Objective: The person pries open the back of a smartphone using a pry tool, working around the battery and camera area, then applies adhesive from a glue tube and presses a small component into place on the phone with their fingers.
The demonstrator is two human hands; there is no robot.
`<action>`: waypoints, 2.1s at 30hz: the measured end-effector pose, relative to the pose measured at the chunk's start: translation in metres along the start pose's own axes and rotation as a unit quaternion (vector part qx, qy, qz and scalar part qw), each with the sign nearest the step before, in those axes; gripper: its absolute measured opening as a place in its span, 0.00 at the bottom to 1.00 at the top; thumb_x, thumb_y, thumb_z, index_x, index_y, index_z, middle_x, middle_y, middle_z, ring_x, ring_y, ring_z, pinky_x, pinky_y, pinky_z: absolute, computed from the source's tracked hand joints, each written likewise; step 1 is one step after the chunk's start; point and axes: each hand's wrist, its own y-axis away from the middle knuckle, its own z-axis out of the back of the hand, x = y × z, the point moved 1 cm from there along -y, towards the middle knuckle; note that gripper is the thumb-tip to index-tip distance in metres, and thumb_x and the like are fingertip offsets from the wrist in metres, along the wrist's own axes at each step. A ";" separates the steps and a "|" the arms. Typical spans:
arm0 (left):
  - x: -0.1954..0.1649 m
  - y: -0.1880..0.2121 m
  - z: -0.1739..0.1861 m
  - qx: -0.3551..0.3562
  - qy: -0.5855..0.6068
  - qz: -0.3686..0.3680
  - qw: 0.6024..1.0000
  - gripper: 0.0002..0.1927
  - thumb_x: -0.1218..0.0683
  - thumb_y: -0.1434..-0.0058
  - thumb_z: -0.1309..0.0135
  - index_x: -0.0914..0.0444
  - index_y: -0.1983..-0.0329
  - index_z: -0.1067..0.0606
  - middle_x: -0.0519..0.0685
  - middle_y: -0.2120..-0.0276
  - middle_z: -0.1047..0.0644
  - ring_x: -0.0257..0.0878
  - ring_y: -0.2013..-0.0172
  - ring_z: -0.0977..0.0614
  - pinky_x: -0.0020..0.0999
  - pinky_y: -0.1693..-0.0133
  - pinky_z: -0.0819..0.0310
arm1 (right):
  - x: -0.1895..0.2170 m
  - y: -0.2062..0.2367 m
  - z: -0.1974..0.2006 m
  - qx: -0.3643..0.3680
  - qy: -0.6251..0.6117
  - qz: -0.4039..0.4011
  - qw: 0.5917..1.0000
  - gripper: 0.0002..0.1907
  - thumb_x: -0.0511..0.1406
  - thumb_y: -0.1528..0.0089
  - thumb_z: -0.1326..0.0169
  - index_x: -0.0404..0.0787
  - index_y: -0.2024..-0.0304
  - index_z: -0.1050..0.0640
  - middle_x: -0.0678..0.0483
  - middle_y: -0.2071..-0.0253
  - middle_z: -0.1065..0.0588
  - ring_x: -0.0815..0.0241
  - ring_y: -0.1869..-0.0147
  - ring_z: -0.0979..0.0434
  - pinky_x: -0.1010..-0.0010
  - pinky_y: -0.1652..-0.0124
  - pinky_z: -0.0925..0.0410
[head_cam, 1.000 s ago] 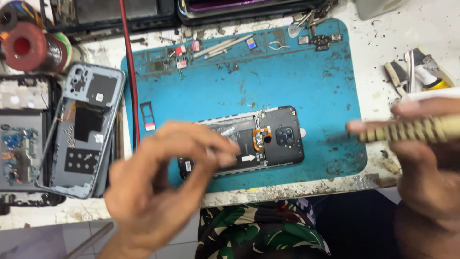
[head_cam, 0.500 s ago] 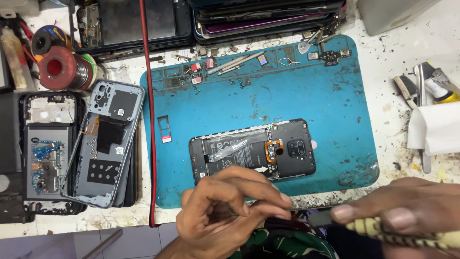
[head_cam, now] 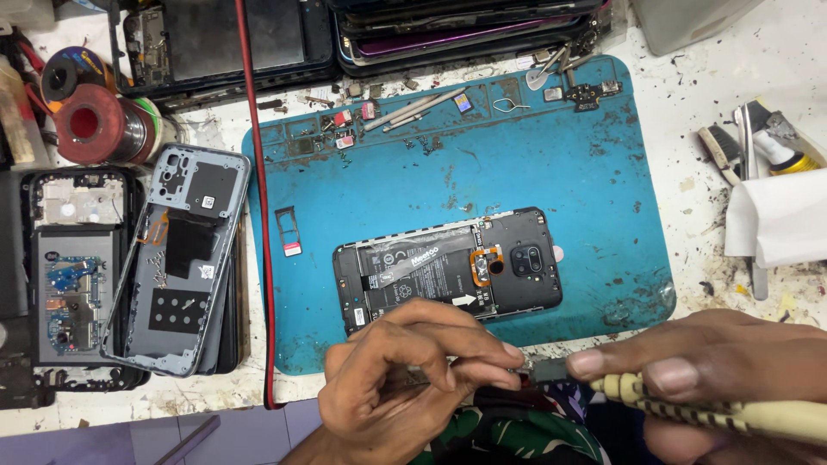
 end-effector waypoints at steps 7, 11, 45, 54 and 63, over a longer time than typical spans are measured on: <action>0.003 0.001 -0.002 -0.003 -0.036 0.002 0.999 0.19 0.69 0.40 0.32 0.64 0.63 0.34 0.61 0.62 0.16 0.45 0.58 0.11 0.34 0.56 0.14 | 0.008 -0.001 -0.016 -0.096 -0.025 -0.061 0.993 0.27 0.38 0.39 0.43 0.44 0.36 0.28 0.46 0.79 0.31 0.60 0.82 0.35 0.67 0.81 0.38; 0.006 0.000 -0.005 -0.020 -0.075 -0.008 0.997 0.19 0.69 0.39 0.33 0.64 0.62 0.34 0.60 0.62 0.16 0.43 0.57 0.10 0.36 0.52 0.15 | 0.011 -0.011 -0.009 -0.022 0.057 -0.040 0.997 0.29 0.40 0.36 0.42 0.45 0.33 0.29 0.51 0.79 0.33 0.63 0.81 0.35 0.71 0.80 0.38; 0.010 -0.030 -0.014 0.283 -0.432 -0.102 0.850 0.31 0.37 0.34 0.44 0.70 0.46 0.23 0.63 0.42 0.23 0.51 0.37 0.23 0.57 0.32 0.36 | 0.073 -0.024 -0.008 -0.216 0.490 0.623 0.571 0.17 0.24 0.37 0.45 0.35 0.47 0.30 0.40 0.52 0.23 0.50 0.44 0.15 0.65 0.49 0.21; 0.027 -0.022 -0.015 0.289 -0.490 -0.086 0.818 0.31 0.36 0.27 0.58 0.65 0.38 0.27 0.60 0.36 0.26 0.50 0.33 0.25 0.52 0.32 0.39 | 0.050 -0.023 0.007 -0.250 0.445 0.545 0.665 0.18 0.27 0.36 0.48 0.32 0.45 0.34 0.39 0.51 0.23 0.54 0.49 0.18 0.78 0.60 0.20; 0.034 -0.025 -0.018 0.275 -0.552 -0.088 0.782 0.20 0.45 0.24 0.62 0.59 0.39 0.28 0.56 0.35 0.26 0.43 0.33 0.27 0.52 0.33 0.45 | 0.038 -0.006 0.039 -0.175 -0.092 0.106 0.975 0.21 0.38 0.27 0.49 0.34 0.35 0.30 0.44 0.64 0.28 0.65 0.77 0.32 0.76 0.80 0.33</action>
